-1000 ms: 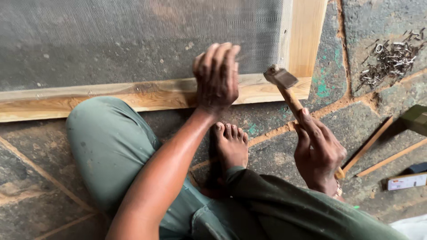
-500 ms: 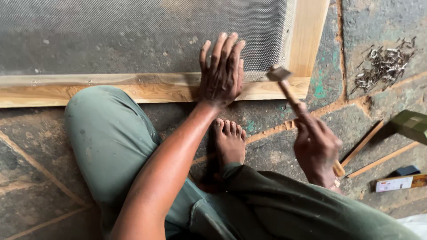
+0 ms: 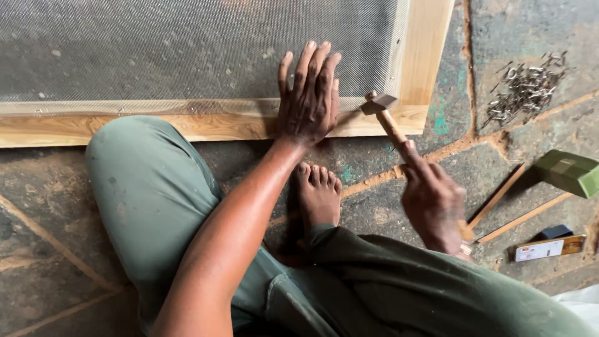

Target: The person secures a mesh screen to a wooden frame by hand-hammering nails along the edges. The person repeatedly picks up nails, positions them, and hammers them into the frame to attach the screen.

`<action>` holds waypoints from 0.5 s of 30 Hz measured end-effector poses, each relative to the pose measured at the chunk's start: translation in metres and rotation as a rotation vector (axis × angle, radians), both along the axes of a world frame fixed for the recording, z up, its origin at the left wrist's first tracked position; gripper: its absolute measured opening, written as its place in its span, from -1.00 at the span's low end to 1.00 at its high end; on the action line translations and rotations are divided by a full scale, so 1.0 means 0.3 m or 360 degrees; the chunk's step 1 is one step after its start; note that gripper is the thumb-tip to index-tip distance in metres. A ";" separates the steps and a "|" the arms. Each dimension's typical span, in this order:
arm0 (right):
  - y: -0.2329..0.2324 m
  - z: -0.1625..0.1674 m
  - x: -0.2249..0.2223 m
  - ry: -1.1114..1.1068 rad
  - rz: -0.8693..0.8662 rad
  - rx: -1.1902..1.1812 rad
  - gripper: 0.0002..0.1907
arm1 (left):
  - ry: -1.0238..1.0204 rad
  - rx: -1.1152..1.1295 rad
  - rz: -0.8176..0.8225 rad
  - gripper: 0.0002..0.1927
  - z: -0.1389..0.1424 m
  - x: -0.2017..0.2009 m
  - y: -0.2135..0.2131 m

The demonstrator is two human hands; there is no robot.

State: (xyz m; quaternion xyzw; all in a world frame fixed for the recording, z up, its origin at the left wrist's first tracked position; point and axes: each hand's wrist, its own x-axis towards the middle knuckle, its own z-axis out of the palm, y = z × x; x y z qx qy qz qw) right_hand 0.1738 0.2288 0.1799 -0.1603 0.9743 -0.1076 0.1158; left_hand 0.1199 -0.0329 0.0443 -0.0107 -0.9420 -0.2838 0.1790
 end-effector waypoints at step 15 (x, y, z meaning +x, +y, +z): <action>-0.117 0.225 -0.083 0.0045 0.0268 0.0156 -0.56 | -0.0003 -0.0014 0.0003 -0.54 0.002 0.029 -0.005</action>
